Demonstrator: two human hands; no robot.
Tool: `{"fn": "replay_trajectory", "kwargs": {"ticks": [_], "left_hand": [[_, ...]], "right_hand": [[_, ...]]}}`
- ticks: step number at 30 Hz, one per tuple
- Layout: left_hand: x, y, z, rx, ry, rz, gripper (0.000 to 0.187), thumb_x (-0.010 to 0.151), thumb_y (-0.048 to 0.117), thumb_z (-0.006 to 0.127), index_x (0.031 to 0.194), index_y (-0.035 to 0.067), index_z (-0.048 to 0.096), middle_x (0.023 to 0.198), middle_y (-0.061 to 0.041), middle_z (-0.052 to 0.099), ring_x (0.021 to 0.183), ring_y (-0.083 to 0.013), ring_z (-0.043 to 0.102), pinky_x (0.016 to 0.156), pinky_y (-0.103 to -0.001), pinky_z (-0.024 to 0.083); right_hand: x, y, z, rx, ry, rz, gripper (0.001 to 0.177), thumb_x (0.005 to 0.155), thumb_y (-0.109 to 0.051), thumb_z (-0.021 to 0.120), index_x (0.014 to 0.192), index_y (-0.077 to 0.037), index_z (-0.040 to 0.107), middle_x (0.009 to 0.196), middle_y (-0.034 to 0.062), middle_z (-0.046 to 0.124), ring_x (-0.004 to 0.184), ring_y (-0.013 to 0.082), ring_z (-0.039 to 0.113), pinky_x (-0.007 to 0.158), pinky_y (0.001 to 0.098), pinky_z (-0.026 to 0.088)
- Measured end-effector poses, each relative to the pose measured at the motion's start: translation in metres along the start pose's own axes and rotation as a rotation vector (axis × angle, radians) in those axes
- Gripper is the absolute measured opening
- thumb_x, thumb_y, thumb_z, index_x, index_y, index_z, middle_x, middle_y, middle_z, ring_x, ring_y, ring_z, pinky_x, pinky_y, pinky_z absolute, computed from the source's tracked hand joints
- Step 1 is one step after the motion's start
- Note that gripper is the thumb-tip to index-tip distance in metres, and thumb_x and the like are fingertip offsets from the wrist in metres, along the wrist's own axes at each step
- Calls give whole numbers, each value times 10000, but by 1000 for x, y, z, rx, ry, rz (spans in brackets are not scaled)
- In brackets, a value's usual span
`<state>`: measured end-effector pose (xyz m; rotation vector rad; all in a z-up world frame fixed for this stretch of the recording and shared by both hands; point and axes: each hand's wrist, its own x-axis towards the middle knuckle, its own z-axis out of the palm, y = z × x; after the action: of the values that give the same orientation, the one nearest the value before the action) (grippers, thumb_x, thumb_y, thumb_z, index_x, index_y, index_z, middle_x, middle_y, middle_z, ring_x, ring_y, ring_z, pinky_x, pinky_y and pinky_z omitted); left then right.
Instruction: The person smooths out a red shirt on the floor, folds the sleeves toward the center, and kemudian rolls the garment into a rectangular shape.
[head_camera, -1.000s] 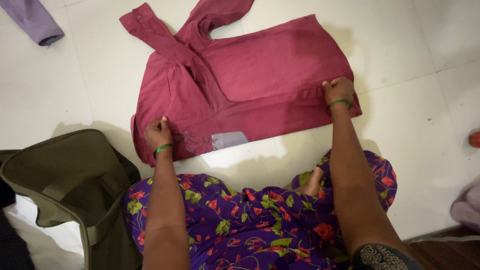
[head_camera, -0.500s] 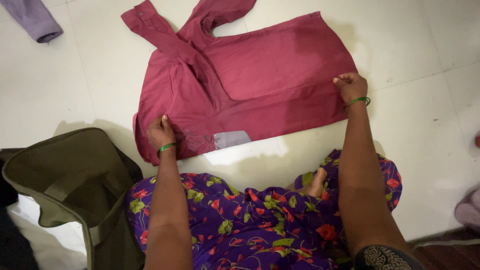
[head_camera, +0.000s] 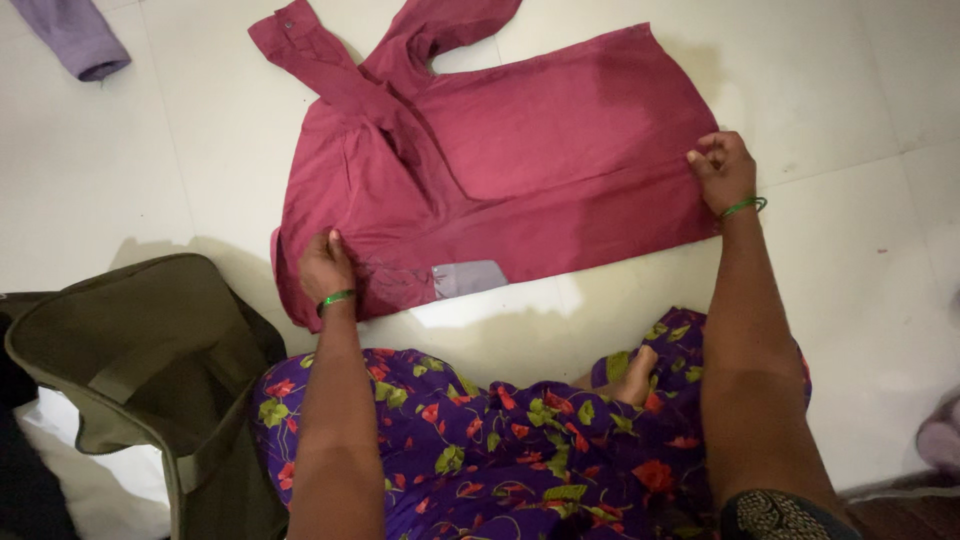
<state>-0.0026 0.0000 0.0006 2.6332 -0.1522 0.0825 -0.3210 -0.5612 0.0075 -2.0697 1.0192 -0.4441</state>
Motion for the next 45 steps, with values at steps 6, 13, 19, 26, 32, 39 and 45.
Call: {"fn": "replay_trajectory", "kwargs": {"ticks": [6, 13, 19, 26, 32, 39, 45], "left_hand": [[-3, -11, 16, 335, 59, 224, 266, 1068, 390, 566, 1029, 148, 671, 850, -144, 727, 652, -381, 684, 523, -515, 522], [1, -24, 21, 411, 67, 282, 315, 1108, 412, 553, 995, 126, 621, 810, -135, 720, 626, -350, 688, 517, -475, 527], [2, -4, 5, 340, 60, 226, 338, 1045, 426, 604, 1065, 89, 615, 894, -172, 701, 783, -391, 678, 625, -518, 530], [-7, 45, 2, 72, 41, 723, 314, 912, 110, 608, 1224, 101, 639, 1128, -161, 637, 1065, -357, 588, 970, -497, 474], [-68, 90, 35, 52, -362, 918, 540, 956, 288, 557, 1439, 49, 532, 1559, -172, 448, 1467, -344, 382, 1162, -499, 346], [-77, 95, 23, 242, -516, 848, 781, 977, 521, 488, 1613, 140, 245, 1700, -79, 196, 1565, -263, 150, 1239, -498, 135], [-74, 98, 19, 254, -538, 863, 794, 968, 531, 493, 1612, 126, 266, 1696, -88, 205, 1562, -260, 159, 1234, -494, 150]], "right_hand": [[-9, 2, 21, -513, 59, -131, 152, 1093, -247, 644, 1189, -133, 620, 1080, 139, 728, 961, 399, 677, 813, 501, 529], [-5, -19, 25, -617, -1, -30, 206, 1112, -281, 565, 1248, -139, 628, 1227, 141, 687, 1000, 392, 673, 872, 514, 511], [-18, -50, 17, -530, 113, -17, 309, 1023, -240, 652, 1287, -83, 620, 1279, 195, 655, 1143, 401, 612, 946, 511, 483], [-33, -119, 75, -454, 28, -420, 357, 1071, -201, 556, 1292, 76, 599, 1328, 267, 597, 1212, 427, 540, 1079, 540, 420], [-123, -203, 188, -462, -701, -918, 764, 957, -385, 594, 1551, 36, 363, 1626, 206, 324, 1524, 308, 238, 1237, 490, 153], [-98, -162, 129, -639, -809, -726, 797, 924, -480, 593, 1551, -62, 333, 1651, 137, 288, 1552, 282, 206, 1248, 535, 108], [-36, -71, 71, -716, -370, -410, 750, 1037, -491, 372, 1621, -45, 226, 1697, 141, 201, 1568, 296, 135, 1260, 532, 67]]}}
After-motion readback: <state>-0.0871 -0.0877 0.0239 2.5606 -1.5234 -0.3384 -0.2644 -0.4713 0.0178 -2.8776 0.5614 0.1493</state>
